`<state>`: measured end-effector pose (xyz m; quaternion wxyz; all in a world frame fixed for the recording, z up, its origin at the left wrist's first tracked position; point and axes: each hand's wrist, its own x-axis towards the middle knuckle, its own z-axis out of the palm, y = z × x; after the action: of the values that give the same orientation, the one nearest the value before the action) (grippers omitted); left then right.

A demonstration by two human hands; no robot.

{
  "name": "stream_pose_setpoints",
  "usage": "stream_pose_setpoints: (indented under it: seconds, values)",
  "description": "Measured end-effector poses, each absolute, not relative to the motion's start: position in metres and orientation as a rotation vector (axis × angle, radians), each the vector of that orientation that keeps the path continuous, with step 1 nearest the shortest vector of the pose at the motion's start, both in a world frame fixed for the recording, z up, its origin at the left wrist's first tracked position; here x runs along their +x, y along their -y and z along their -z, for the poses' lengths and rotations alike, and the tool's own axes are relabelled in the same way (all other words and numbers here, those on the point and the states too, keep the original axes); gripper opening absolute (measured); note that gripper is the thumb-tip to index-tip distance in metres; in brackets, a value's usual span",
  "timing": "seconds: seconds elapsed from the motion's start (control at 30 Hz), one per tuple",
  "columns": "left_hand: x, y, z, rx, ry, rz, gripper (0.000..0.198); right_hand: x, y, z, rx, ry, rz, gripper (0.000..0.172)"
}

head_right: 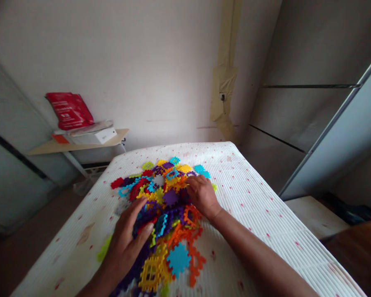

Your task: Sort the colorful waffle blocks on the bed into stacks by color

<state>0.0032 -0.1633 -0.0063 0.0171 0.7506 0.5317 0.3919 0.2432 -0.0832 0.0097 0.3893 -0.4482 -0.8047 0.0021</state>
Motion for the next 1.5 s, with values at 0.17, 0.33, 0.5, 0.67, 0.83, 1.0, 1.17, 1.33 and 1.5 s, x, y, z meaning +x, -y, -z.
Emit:
stream_pose_setpoints:
  seconds: [0.17, 0.33, 0.5, 0.67, 0.83, 1.0, 1.17, 1.33, 1.5]
  values:
    - [-0.025, 0.133, 0.003, 2.251, -1.815, -1.368, 0.043, 0.259, 0.061, 0.008, -1.259, 2.125, -0.062, 0.025]
    - [-0.086, 0.111, 0.023, 2.123, -2.068, -1.373, 0.037, 0.258, 0.057, 0.020, -1.282, 2.196, -0.154, 0.028]
    - [-0.116, 0.110, 0.047, 1.652, -2.212, -1.395, 0.039, 0.262, 0.059, 0.022, -1.207, 2.198, -0.238, 0.025]
    - [-0.105, 0.113, 0.053, 1.346, -2.148, -1.378, 0.044, 0.264, 0.062, 0.023, -1.184, 2.133, -0.319, 0.021]
    - [-0.101, 0.114, 0.052, 1.260, -2.117, -1.402, 0.046, 0.258, 0.064, 0.023, -1.190, 2.078, -0.330, 0.019]
    - [-0.103, 0.114, 0.051, 1.172, -2.089, -1.432, 0.049, 0.257, 0.059, 0.027, -1.204, 2.093, -0.337, 0.026]
    - [-0.104, 0.113, 0.049, 1.103, -2.108, -1.425, 0.049, 0.256, 0.059, 0.021, -1.151, 2.143, -0.341, 0.018]
    - [-0.107, 0.109, 0.054, 1.140, -2.093, -1.459, 0.048, 0.253, 0.055, 0.013, -1.134, 2.184, -0.368, 0.009]
    - [-0.109, 0.103, 0.057, 1.208, -2.085, -1.475, 0.045, 0.244, 0.033, 0.007, -1.088, 2.272, -0.153, 0.018]
